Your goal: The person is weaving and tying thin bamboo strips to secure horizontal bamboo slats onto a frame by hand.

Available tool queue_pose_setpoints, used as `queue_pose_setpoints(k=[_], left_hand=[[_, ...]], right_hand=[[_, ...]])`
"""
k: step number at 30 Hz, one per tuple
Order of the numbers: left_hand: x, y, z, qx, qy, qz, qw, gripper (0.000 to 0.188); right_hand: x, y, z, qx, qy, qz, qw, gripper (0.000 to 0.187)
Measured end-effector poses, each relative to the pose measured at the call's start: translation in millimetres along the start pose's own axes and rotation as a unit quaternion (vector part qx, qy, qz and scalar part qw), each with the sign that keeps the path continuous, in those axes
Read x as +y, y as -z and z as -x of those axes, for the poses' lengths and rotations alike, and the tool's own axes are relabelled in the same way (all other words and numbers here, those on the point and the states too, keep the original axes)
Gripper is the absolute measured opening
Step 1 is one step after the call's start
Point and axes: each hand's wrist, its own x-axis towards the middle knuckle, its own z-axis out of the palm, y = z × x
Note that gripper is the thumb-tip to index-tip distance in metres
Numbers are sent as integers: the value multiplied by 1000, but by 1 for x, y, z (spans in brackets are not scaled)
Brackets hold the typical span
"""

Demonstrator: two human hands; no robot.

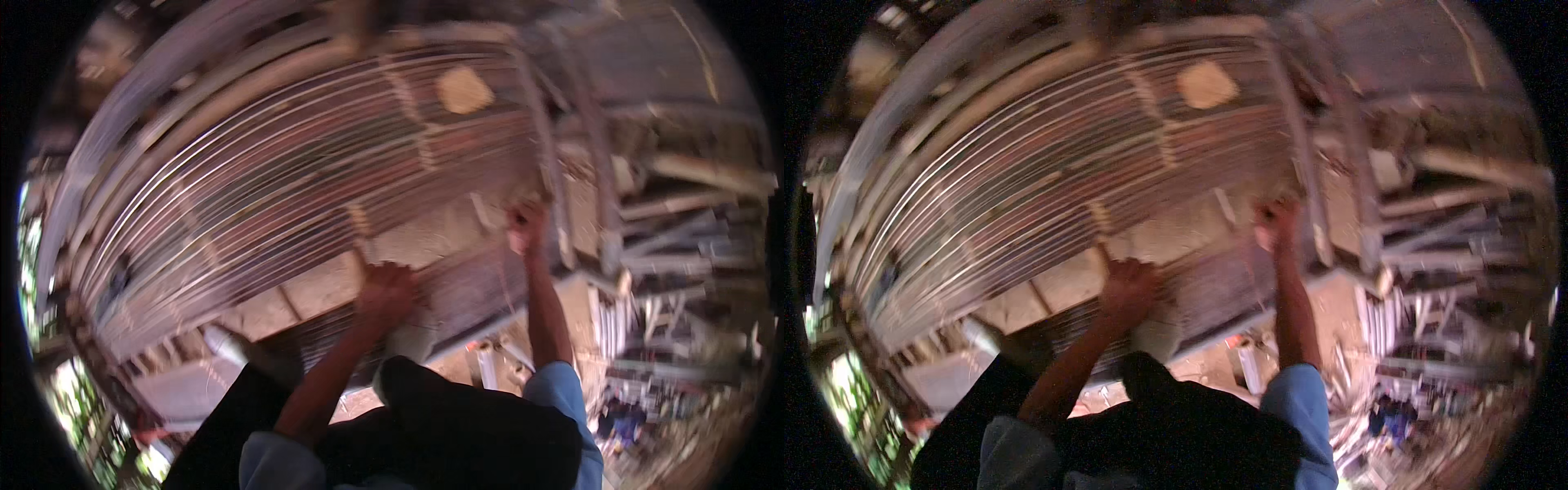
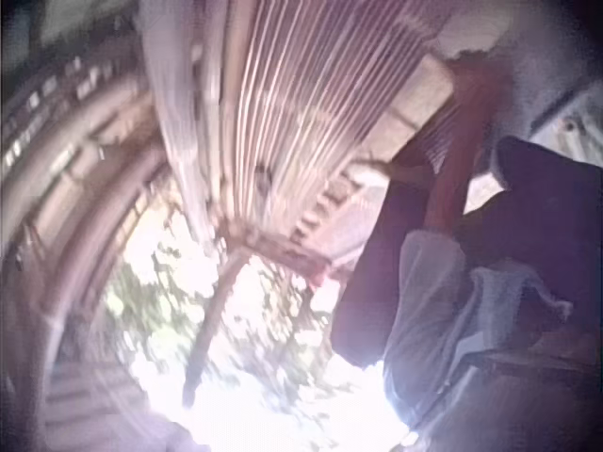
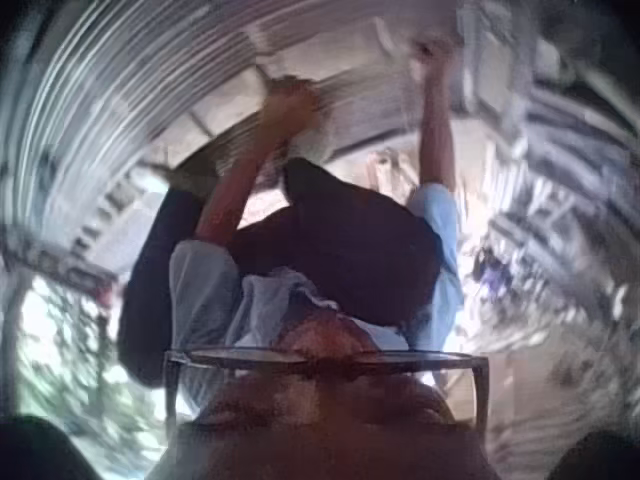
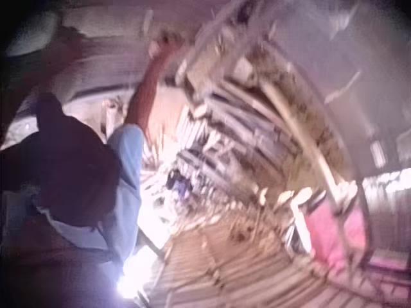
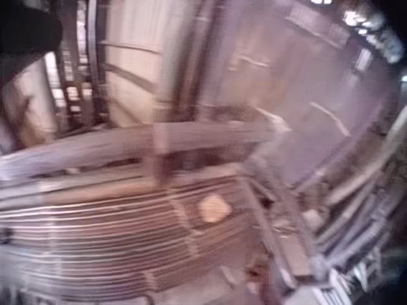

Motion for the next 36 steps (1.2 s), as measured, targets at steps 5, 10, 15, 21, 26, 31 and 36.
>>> queue_pose_setpoints(k=[5,10,15,21,26,31,36], left_hand=[[17,1,-5,-24,-20,-21,999,12],[1,1,2,34,-45,2,998,14],[-18,35,6,95,-25,34,995,9],[-57,46,40,74,-42,-29,996,18],[-57,41,47,57,-45,-93,993,21],[-54,38,45,24,17,-83,996,21],[-70,35,54,-2,37,-49,998,20]], right_hand=[[-19,29,8,35,-48,55,997,28],[-25,26,11,-84,-94,88,988,36],[-16,26,13,-56,-105,57,991,37],[-24,24,1,-89,-114,85,986,35],[-14,24,6,-67,-103,106,987,36],[-11,24,5,-52,-78,104,990,37],[-25,25,4,-37,-46,58,997,34]])
